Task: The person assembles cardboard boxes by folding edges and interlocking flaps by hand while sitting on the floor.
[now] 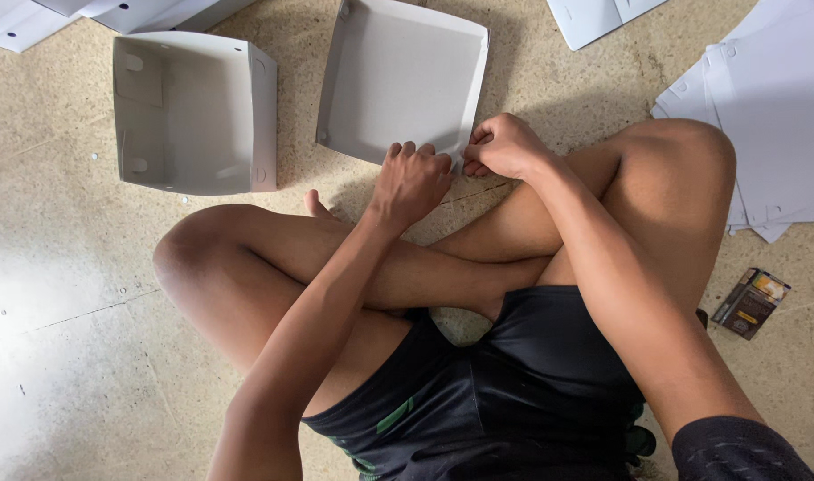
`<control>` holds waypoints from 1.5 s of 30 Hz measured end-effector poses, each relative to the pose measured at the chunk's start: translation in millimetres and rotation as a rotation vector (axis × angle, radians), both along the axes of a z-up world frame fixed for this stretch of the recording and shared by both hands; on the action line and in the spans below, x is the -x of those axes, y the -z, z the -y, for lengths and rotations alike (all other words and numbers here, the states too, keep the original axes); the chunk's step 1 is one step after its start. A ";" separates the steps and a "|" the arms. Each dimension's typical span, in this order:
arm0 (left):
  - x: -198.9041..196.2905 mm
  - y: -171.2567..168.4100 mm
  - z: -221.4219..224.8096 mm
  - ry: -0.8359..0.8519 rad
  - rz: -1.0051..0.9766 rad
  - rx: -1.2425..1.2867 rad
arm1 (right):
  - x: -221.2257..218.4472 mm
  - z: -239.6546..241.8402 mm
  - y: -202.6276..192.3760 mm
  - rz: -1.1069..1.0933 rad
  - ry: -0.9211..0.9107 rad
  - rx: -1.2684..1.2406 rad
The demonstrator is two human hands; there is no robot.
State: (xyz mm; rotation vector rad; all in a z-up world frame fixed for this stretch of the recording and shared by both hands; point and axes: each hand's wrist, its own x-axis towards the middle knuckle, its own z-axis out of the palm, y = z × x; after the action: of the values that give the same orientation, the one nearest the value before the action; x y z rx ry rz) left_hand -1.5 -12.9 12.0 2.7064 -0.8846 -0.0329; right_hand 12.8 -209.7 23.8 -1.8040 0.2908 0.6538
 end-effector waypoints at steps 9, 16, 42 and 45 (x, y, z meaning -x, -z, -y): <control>-18.7 -0.7 21.3 -0.480 -0.377 0.351 | -5.6 -6.6 -10.9 0.069 0.085 -0.102; -12.8 -9.7 22.3 -0.434 -0.498 0.616 | -9.2 0.5 -7.5 0.047 0.090 -0.018; -23.9 -36.3 17.5 -0.426 -0.517 0.956 | -7.8 0.3 -23.4 0.300 0.067 -0.014; -22.1 -37.6 16.3 -0.439 -0.539 0.965 | -6.4 -0.9 -22.5 0.327 0.052 -0.066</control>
State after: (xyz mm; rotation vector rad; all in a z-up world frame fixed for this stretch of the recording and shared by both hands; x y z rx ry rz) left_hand 20.7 -29.2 49.6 1.7710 -0.0643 -0.1788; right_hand 19.1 -208.7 46.3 -1.8001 0.0937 0.3199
